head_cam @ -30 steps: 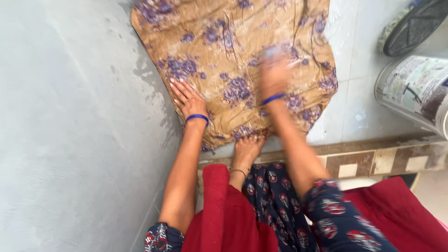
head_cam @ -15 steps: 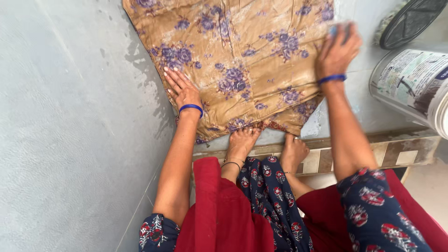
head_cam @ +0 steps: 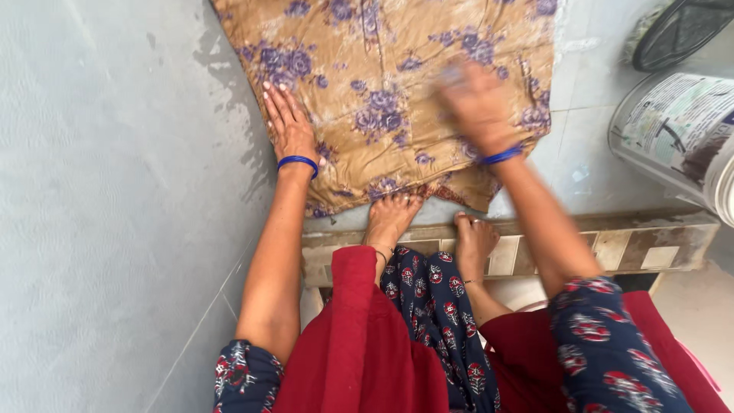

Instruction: The person scrubs a floral-patterned cloth on a tiled floor using a blue sponge and a brush. They apply soap, scrub the fabric, and then wring it out by hand.

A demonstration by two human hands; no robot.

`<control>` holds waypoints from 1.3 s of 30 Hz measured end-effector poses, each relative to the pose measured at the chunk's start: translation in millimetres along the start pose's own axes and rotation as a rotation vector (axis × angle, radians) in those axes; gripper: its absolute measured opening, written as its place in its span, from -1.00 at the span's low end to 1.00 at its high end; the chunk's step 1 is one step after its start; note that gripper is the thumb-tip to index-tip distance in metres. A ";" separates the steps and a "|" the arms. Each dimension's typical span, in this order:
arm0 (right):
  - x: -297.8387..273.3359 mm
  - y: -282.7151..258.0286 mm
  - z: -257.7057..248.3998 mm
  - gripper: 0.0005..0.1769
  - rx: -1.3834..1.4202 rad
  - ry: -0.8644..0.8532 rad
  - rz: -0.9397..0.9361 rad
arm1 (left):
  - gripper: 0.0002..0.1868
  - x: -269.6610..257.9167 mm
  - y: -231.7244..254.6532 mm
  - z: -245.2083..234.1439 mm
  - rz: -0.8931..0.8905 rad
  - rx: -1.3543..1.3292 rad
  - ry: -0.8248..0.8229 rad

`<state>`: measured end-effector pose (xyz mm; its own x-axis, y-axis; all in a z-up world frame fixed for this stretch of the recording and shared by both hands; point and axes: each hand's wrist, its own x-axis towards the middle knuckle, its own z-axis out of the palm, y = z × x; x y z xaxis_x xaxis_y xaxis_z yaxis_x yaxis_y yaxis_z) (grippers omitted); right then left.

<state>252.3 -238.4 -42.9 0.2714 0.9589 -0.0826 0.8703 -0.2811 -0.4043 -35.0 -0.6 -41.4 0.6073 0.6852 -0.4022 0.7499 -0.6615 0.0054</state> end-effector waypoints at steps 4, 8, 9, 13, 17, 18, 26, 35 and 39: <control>-55.3 71.0 -26.7 -0.76 -0.388 0.212 0.060 | 0.24 -25.9 4.8 -23.1 -0.114 -0.213 -0.120; -116.6 101.4 -36.7 -0.87 -0.420 0.062 0.226 | 0.16 -70.8 8.9 -9.6 -0.149 -0.283 0.088; -128.6 98.9 -37.2 -0.87 -0.431 0.074 0.267 | 0.12 -85.2 10.3 1.1 -0.161 -0.296 0.138; -157.2 65.2 -38.7 -0.73 -0.162 0.172 0.524 | 0.05 -130.5 20.7 35.8 -0.393 -0.580 0.304; -150.7 39.3 -1.9 -0.31 0.269 0.263 0.806 | 0.36 -161.1 36.3 49.3 -0.715 -0.664 0.168; -147.5 41.2 5.7 -0.27 0.338 0.293 0.930 | 0.43 -162.8 38.4 54.4 -0.744 -0.657 0.162; -108.5 13.1 69.3 -0.71 1.331 0.617 1.315 | 0.26 -130.3 37.1 95.9 -1.006 -0.892 0.166; -101.2 -20.2 -71.3 -0.43 1.876 0.849 0.922 | -0.61 -80.7 57.5 -38.7 -0.546 -1.899 0.175; -95.9 -54.7 -177.3 -0.17 1.970 0.984 0.575 | -0.69 -97.6 51.4 -137.1 -0.231 -2.123 0.123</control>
<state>251.6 -321.6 148.7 0.8507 0.3367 -0.4037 -0.5257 0.5342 -0.6621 -19.7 -59.7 123.7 0.4290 0.7520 -0.5006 -0.1756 0.6130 0.7704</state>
